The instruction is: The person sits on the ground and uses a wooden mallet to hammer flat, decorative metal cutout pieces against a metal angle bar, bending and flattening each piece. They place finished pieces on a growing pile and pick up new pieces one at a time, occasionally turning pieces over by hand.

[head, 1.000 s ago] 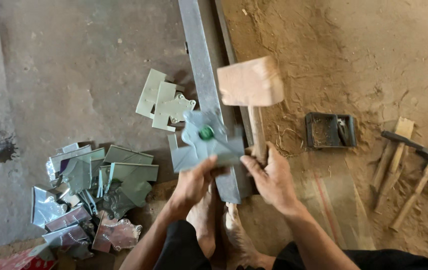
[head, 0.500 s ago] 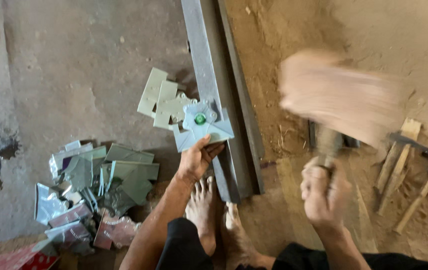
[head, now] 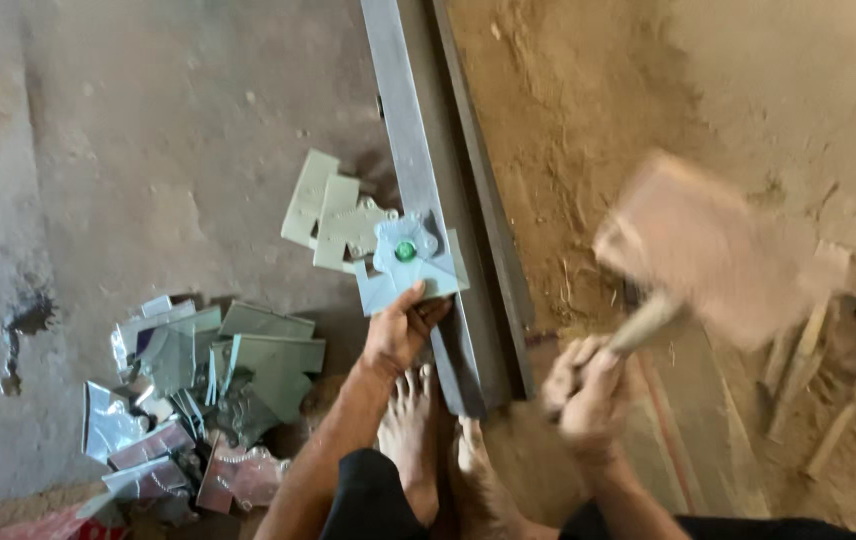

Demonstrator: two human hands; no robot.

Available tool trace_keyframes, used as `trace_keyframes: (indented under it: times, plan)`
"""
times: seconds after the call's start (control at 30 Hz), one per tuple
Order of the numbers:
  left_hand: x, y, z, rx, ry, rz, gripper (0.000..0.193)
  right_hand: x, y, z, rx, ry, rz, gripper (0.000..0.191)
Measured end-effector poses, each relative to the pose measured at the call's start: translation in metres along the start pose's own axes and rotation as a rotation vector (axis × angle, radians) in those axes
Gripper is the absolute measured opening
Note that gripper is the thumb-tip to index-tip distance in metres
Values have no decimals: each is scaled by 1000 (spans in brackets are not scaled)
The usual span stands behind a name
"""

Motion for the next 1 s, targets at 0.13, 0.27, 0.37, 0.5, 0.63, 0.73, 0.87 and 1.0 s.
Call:
trace_keyframes:
  times: [0.13,0.27,0.37,0.5,0.63,0.73,0.87,1.0]
  plan:
    - [-4,0,-1,58,-64,19,16,-8,16,-5,578,-157,-216,36]
    - [-4,-1,-2,65,-42,20,16,-21,43,18,-316,74,-660,45]
    - [3,-2,-5,62,-19,0,15,-16,55,20,-228,-12,-635,50]
    - [14,5,-25,75,-31,-25,27,7,51,13,529,-219,-751,49]
    - [30,28,-58,-325,-303,-169,16,31,41,18,488,-226,-1001,44]
    - [33,49,-88,-1295,-115,-367,25,35,45,21,563,-202,-850,44]
    - [45,49,-113,-1923,-280,-494,40,24,44,29,641,-132,-630,43]
    - [46,48,-117,-1895,-399,-571,40,1,6,45,415,-20,-338,38]
Point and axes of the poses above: each hand's wrist, its own x-axis away from the middle knuckle, its own z-axis out of the back of the hand, y = z × x, the point moved 1 cm from there along -x, towards the middle knuckle, and after that the axes turned 15 degrees about x, right-handed, at the moved point
